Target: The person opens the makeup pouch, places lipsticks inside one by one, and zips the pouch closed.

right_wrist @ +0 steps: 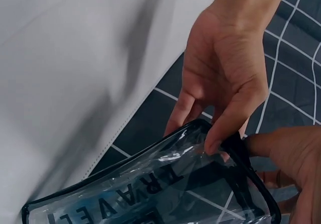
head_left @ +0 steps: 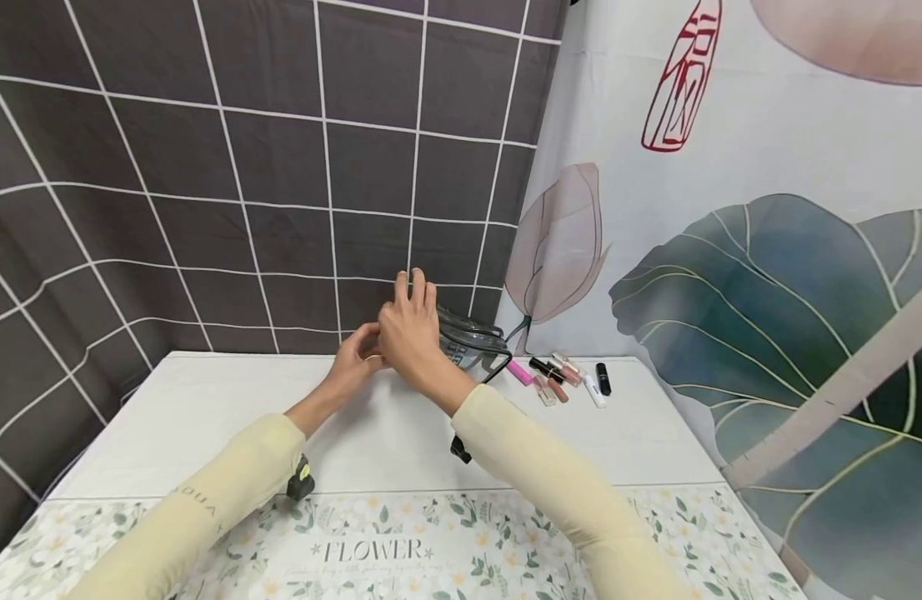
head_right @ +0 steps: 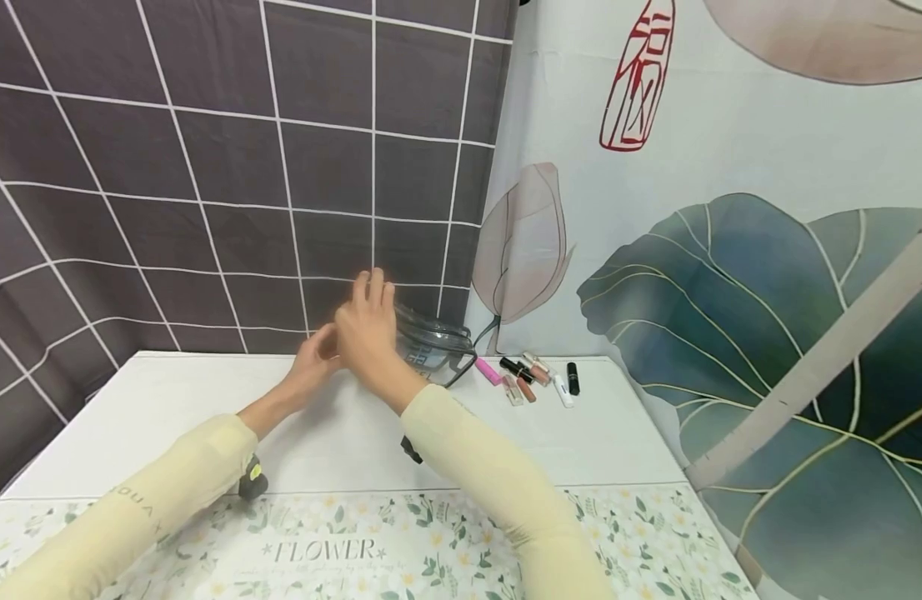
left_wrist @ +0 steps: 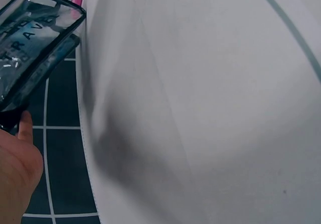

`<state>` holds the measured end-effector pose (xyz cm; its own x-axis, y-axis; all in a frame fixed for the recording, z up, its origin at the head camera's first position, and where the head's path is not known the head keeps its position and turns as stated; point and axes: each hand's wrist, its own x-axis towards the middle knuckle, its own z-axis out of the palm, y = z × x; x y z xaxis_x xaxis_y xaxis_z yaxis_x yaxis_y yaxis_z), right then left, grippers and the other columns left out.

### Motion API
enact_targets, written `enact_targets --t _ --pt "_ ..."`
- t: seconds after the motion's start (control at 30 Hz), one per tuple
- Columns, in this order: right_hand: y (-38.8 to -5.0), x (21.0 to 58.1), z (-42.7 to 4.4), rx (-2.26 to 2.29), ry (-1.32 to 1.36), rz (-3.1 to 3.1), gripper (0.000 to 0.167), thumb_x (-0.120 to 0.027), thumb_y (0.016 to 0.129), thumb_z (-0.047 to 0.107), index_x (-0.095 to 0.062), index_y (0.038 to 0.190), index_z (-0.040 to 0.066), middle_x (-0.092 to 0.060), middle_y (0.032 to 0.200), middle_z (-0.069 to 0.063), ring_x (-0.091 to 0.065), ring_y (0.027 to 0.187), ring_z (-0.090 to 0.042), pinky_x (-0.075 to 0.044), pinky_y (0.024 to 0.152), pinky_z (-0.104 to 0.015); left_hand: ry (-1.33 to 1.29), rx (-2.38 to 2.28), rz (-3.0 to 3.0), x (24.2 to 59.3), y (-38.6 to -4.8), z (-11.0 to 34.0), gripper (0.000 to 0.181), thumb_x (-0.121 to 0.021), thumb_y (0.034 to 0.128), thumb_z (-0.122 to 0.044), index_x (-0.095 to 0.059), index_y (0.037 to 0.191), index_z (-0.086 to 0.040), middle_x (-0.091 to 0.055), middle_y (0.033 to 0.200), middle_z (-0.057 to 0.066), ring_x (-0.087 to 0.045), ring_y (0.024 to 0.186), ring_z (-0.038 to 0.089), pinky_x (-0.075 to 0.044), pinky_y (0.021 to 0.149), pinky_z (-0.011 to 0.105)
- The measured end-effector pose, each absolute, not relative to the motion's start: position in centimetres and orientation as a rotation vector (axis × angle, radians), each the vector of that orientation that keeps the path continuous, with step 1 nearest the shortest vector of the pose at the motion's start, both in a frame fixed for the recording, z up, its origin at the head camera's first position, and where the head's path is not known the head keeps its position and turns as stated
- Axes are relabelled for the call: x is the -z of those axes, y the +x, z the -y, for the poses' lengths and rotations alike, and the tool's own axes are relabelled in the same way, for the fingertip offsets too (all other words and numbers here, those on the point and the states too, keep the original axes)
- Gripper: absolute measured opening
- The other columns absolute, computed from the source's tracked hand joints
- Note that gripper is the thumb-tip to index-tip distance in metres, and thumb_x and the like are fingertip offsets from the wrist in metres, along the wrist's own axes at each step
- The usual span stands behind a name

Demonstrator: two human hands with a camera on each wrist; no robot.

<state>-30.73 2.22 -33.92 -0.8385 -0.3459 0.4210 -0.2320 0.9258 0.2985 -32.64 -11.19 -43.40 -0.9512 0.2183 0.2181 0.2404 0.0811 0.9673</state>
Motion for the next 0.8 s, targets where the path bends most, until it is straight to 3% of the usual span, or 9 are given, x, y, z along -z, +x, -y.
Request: enact_targets --t 0.1,0.37,0.53,0.63,0.8 --pt "-30.8 33.7 -1.9 0.370 0.374 2.644 0.063 -0.084 0.091 0.069 -0.087 0.120 0.012 -0.051 0.172 -0.021 -0.035 0.165 -0.044 -0.038 0.128 -0.054 -0.494 2.075 2.285 43.4 -32.5 11.0 0.067 -0.061 0.0960 0.011 -0.047 0.161 0.006 -0.051 0.161 0.027 -0.067 0.117 0.002 -0.061 0.098 0.016" --pt "-31.1 33.6 -1.5 0.487 0.400 2.655 0.046 -0.076 0.102 0.059 -0.089 0.116 0.016 -0.061 0.162 -0.022 -0.037 0.160 -0.042 -0.037 0.130 -0.053 -0.507 2.054 2.288 44.2 -32.9 11.4 0.068 -0.070 0.0937 0.002 -0.051 0.159 0.004 -0.052 0.161 0.027 -0.069 0.137 0.033 -0.062 0.101 0.021" --pt "-30.8 33.2 -1.4 0.448 0.424 2.673 0.045 -0.079 0.098 0.064 -0.088 0.111 0.022 -0.062 0.161 -0.019 -0.039 0.155 -0.040 -0.035 0.130 -0.053 -0.612 2.062 2.214 47.2 -35.5 12.6 0.069 -0.080 0.0914 -0.009 -0.058 0.157 -0.009 -0.059 0.155 0.017 -0.073 0.130 0.030 -0.066 0.100 0.034" --pt "-30.6 33.0 -1.4 0.438 0.440 2.688 0.037 -0.079 0.102 0.056 -0.088 0.113 0.023 -0.058 0.165 -0.019 -0.039 0.155 -0.040 -0.035 0.130 -0.053 -0.616 2.028 2.230 48.4 -36.3 13.0 0.072 -0.085 0.0924 -0.014 -0.061 0.160 -0.015 -0.062 0.152 0.011 -0.073 0.129 0.028 -0.066 0.102 0.037" --pt "-30.7 32.6 -1.6 0.437 0.452 2.679 0.026 -0.073 0.109 0.038 -0.089 0.112 0.017 -0.048 0.173 -0.022 -0.039 0.157 -0.040 -0.037 0.129 -0.051 -0.572 1.915 2.364 45.4 -34.1 12.4 0.072 -0.082 0.0975 -0.010 -0.056 0.164 -0.004 -0.054 0.153 0.019 -0.066 0.143 0.044 -0.062 0.113 0.035"
